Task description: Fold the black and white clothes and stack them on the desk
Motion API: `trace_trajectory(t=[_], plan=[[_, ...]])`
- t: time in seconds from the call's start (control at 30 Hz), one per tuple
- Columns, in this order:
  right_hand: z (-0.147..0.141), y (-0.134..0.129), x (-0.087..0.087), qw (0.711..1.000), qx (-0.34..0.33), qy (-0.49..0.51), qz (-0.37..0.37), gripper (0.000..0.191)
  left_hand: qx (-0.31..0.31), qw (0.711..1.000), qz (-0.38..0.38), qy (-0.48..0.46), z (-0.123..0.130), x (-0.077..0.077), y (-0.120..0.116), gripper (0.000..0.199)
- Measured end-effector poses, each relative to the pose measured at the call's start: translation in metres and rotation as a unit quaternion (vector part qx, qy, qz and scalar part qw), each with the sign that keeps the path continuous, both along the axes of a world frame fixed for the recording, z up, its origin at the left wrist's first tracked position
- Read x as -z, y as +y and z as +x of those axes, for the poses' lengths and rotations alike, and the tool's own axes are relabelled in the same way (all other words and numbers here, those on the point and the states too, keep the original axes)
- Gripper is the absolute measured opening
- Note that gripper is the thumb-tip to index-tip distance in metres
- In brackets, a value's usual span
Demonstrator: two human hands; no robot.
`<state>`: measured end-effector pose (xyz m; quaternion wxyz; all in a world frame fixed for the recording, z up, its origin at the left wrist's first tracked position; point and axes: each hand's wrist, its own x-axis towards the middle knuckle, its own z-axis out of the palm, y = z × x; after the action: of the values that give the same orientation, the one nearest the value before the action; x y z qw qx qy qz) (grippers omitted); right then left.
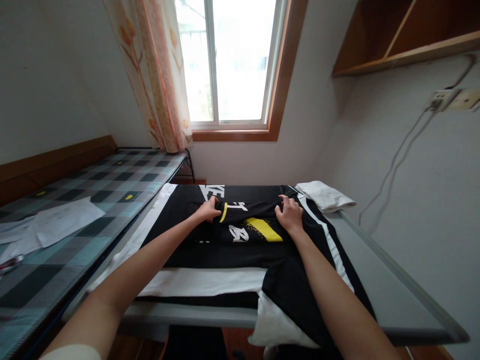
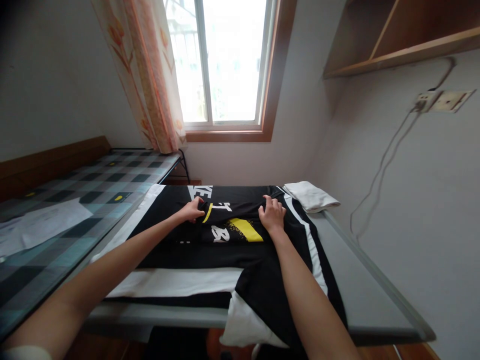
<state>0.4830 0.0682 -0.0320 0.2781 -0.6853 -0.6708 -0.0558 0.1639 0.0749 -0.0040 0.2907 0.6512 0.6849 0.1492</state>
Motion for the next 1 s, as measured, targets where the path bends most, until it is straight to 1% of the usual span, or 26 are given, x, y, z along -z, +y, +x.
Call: trace_trajectory(t=[0.1,0.17,0.27,0.33,0.4,0.43,0.5,0.57,0.63,0.7,0.8,0.9,1.0], plan=[[-0.004,-0.001,-0.001,0.999,-0.035,-0.021,0.025,0.043,0.026,1.000,0.014,0.006,0.001,0.003,-0.004,0.057],[-0.010,-0.001,-0.001,0.996,-0.075,-0.030,0.048,0.043,0.036,0.999,0.036,0.015,0.003,0.003,-0.008,0.054],[-0.023,-0.002,0.001,0.986,-0.149,-0.047,0.057,0.048,0.048,0.993,0.094,0.044,0.007,0.001,-0.011,0.042],[-0.033,-0.004,0.003,0.976,-0.199,-0.068,0.045,0.052,0.057,0.984,0.161,0.060,0.011,0.001,-0.013,0.037],[-0.044,-0.007,0.006,0.966,-0.239,-0.093,0.021,0.056,0.068,0.969,0.225,0.077,0.016,0.004,-0.016,0.039],[-0.049,-0.009,0.007,0.962,-0.252,-0.105,0.000,0.058,0.075,0.963,0.243,0.089,0.018,0.008,-0.017,0.041],[-0.056,-0.012,0.009,0.954,-0.265,-0.125,-0.057,0.062,0.093,0.956,0.249,0.126,0.024,0.017,-0.021,0.048],[-0.059,-0.013,0.010,0.950,-0.259,-0.136,-0.112,0.066,0.115,0.949,0.239,0.171,0.029,0.028,-0.025,0.055],[-0.057,-0.012,0.010,0.950,-0.242,-0.139,-0.142,0.069,0.130,0.941,0.235,0.205,0.033,0.035,-0.028,0.060],[-0.049,-0.011,0.010,0.954,-0.217,-0.140,-0.155,0.070,0.133,0.938,0.233,0.218,0.034,0.039,-0.030,0.062],[-0.030,-0.008,0.010,0.960,-0.169,-0.135,-0.176,0.070,0.133,0.938,0.234,0.219,0.033,0.038,-0.031,0.062],[-0.006,-0.006,0.011,0.969,-0.108,-0.132,-0.178,0.069,0.131,0.938,0.239,0.216,0.032,0.037,-0.030,0.061],[0.014,-0.008,0.008,0.978,-0.052,-0.140,-0.144,0.064,0.129,0.938,0.241,0.213,0.032,0.038,-0.031,0.060]])
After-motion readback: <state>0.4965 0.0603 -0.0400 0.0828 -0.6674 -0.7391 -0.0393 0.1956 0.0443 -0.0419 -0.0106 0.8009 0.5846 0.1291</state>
